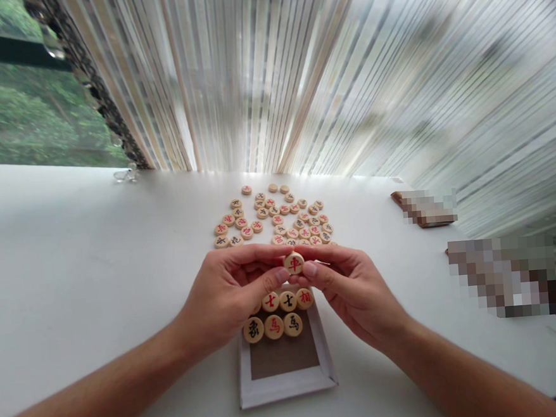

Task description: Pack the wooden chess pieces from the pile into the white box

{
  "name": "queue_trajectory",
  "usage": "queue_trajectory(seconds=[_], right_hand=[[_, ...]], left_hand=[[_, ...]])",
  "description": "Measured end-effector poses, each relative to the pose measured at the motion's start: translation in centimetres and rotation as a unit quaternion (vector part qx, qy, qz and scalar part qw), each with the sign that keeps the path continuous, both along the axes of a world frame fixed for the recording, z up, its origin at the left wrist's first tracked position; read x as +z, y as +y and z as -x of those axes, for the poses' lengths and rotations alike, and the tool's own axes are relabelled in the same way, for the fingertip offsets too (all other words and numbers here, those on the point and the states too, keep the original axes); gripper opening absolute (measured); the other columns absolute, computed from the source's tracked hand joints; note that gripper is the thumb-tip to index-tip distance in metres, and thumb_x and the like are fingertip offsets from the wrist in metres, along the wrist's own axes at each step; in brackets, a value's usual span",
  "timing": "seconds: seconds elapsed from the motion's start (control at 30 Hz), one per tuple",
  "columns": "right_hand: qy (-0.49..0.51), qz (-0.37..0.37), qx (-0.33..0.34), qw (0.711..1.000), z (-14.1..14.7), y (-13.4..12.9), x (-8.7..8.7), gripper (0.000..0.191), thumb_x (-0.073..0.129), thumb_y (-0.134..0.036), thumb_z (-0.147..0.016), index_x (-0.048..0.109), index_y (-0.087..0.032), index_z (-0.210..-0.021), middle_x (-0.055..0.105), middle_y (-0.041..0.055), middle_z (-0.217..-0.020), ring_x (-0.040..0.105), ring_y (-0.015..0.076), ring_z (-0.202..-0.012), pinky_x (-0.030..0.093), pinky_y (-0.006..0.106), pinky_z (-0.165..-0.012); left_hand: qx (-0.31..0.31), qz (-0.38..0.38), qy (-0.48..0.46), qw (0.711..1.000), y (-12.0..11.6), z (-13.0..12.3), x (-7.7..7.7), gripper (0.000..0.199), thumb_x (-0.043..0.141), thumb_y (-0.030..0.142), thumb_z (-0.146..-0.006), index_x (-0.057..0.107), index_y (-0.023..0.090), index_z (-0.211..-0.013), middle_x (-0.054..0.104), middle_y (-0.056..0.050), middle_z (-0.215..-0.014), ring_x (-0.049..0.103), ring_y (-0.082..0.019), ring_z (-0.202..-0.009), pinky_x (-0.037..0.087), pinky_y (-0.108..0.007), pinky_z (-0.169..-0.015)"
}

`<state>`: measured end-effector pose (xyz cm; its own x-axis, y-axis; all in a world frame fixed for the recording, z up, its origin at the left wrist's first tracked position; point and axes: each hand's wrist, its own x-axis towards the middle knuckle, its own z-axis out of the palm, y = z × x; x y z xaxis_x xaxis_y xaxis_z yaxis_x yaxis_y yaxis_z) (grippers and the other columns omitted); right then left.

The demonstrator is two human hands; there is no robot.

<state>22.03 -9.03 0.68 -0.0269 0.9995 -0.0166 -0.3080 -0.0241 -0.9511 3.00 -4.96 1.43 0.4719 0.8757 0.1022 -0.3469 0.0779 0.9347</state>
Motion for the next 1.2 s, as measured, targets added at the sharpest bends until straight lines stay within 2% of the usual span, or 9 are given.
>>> queue_trajectory(seconds=[0.1,0.23,0.43,0.57,0.73,1.03,1.2], right_hand=[[0.013,0.012,-0.002,1.0,0.04,0.05,0.13,0.028,0.097,-0.033,-0.077,0.088,-0.025,-0.103,0.087,0.0068,-0.098,0.082,0.0206,-0.082,0.071,0.035,-0.084],[0.022,0.007,0.008,1.0,0.17,0.01,0.17,0.025,0.096,-0.031,-0.079,0.089,-0.025,-0.102,0.087,0.0063,-0.096,0.082,0.0176,-0.08,0.07,0.027,-0.081],[0.012,-0.018,0.009,1.0,0.34,-0.17,-0.05,0.027,0.098,-0.029,-0.076,0.089,-0.026,-0.1,0.087,0.0061,-0.094,0.083,0.0212,-0.08,0.073,0.036,-0.082],[-0.001,-0.033,0.002,0.999,0.23,-0.17,-0.23,0.024,0.099,-0.023,-0.074,0.089,-0.025,-0.097,0.086,0.0045,-0.09,0.083,0.0187,-0.077,0.072,0.027,-0.073],[0.0,-0.048,0.003,0.999,0.28,-0.05,-0.11,0.025,0.1,-0.018,-0.071,0.089,-0.024,-0.093,0.086,0.0027,-0.085,0.082,0.0141,-0.07,0.068,0.016,-0.065],[-0.005,-0.053,0.001,0.999,0.27,-0.31,0.03,0.026,0.099,-0.014,-0.071,0.088,-0.023,-0.093,0.086,0.002,-0.083,0.081,0.0132,-0.068,0.067,0.015,-0.064],[-0.003,-0.056,-0.003,0.998,0.31,-0.39,0.03,0.026,0.1,-0.014,-0.07,0.087,-0.022,-0.092,0.086,0.0025,-0.083,0.081,0.0131,-0.068,0.067,0.015,-0.064]], left_hand=[[-0.007,0.003,-0.006,1.0,0.01,0.13,-0.2,0.023,0.09,0.015,-0.083,0.088,0.021,-0.105,0.087,-0.005,-0.1,0.084,-0.022,-0.096,0.071,-0.027,-0.087],[-0.013,0.0,0.011,1.0,0.01,0.33,-0.22,0.025,0.089,0.016,-0.085,0.087,0.022,-0.109,0.087,-0.006,-0.104,0.084,-0.023,-0.098,0.07,-0.026,-0.088],[-0.018,-0.03,0.018,0.999,0.08,0.45,-0.33,0.027,0.09,0.017,-0.084,0.088,0.026,-0.11,0.087,-0.003,-0.104,0.085,-0.02,-0.093,0.07,-0.021,-0.085],[-0.016,-0.039,0.017,0.999,-0.06,0.47,-0.24,0.027,0.091,0.017,-0.083,0.088,0.026,-0.109,0.087,-0.003,-0.099,0.085,-0.02,-0.085,0.07,-0.022,-0.081],[-0.005,-0.05,0.036,0.998,-0.19,0.5,-0.06,0.028,0.091,0.019,-0.083,0.088,0.027,-0.109,0.087,-0.003,-0.099,0.085,-0.019,-0.087,0.068,-0.018,-0.082],[0.019,-0.083,0.069,0.994,-0.24,0.51,-0.08,0.028,0.091,0.018,-0.082,0.088,0.026,-0.109,0.087,-0.004,-0.099,0.085,-0.02,-0.091,0.067,-0.017,-0.082],[0.004,-0.082,0.048,0.995,-0.3,0.45,0.15,0.029,0.089,0.014,-0.083,0.088,0.026,-0.109,0.087,-0.003,-0.101,0.084,-0.019,-0.09,0.067,-0.017,-0.083]])
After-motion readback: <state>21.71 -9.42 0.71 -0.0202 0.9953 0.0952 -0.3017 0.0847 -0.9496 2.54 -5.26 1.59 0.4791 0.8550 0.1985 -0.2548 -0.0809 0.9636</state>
